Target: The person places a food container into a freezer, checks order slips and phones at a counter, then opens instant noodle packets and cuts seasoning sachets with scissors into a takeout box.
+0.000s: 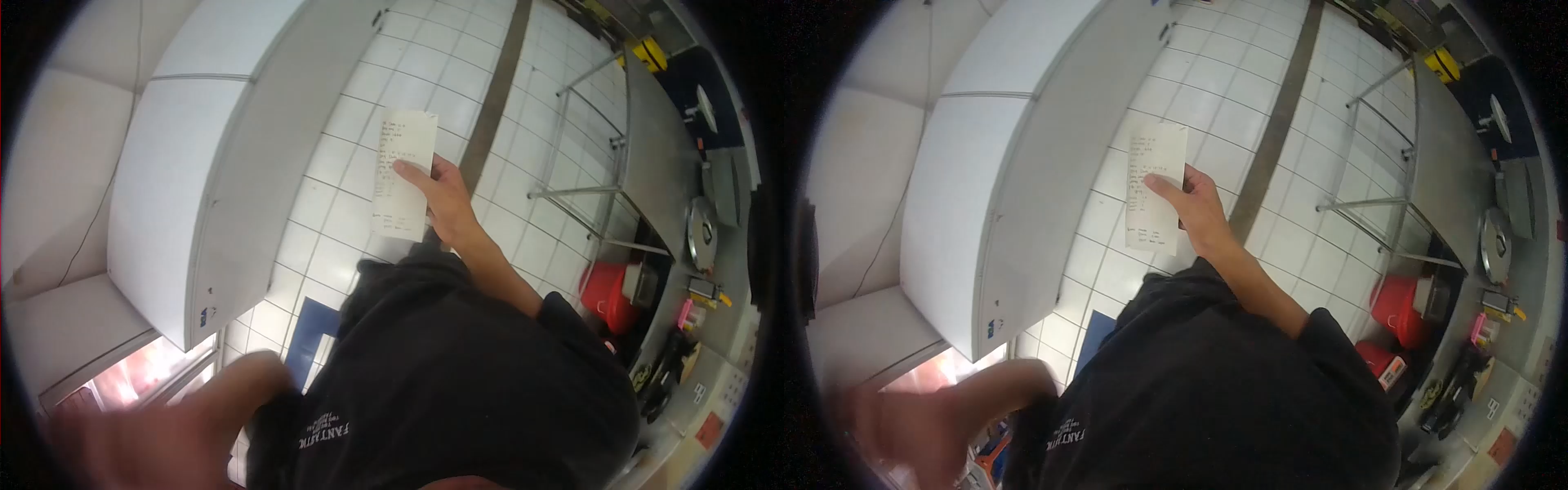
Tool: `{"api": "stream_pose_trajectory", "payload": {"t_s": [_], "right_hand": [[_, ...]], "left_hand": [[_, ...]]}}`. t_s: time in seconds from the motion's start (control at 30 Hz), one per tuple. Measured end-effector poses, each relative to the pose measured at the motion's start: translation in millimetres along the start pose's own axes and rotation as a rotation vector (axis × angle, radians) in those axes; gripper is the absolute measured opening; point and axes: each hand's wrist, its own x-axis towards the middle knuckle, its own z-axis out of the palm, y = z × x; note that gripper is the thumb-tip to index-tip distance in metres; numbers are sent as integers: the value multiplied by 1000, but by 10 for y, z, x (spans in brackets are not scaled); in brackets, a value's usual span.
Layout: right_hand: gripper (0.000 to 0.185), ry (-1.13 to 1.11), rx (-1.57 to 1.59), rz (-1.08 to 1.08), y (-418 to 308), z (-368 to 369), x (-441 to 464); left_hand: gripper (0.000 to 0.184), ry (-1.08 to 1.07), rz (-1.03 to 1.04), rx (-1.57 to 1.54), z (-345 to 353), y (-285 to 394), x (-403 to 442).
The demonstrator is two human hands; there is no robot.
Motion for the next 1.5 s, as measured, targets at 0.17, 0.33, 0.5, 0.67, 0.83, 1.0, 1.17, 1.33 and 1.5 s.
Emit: {"api": "stream_pose_trajectory", "payload": {"t_s": [0.17, 0.33, 0.5, 0.67, 0.83, 1.0, 1.17, 1.33, 1.5], "right_hand": [[35, -111, -88, 30, -47, 423, -54], [32, -157, -336, -45, 196, 751, -140], [30, -169, -340, -55, 377, 900, -72], [26, -145, -267, 26, 420, 1209, -247], [28, -160, -204, 21, 573, 1386, -310], [28, -213, -246, 64, 493, 1391, -413], [32, -269, -286, 125, 991, 1607, -309], [41, -238, -524, 104, 1526, 1662, -135], [40, -358, -527, 276, 2008, 1792, 57]], "left_hand": [[50, -224, -589, -210, 692, -1178, -897], [45, -204, -695, -281, 476, -1341, -1206], [41, -45, -662, -369, 229, -1527, -1169], [32, -292, -588, -88, -316, -1474, -1074], [65, -244, -709, -464, -593, -1301, -1118], [73, -172, -697, -365, -706, -1109, -1157], [78, -120, -667, -282, -1552, -1290, -1439], [82, 6, -693, -224, -2307, -1347, -1612], [84, 138, -732, -135, -2951, -1456, -1764]]}}
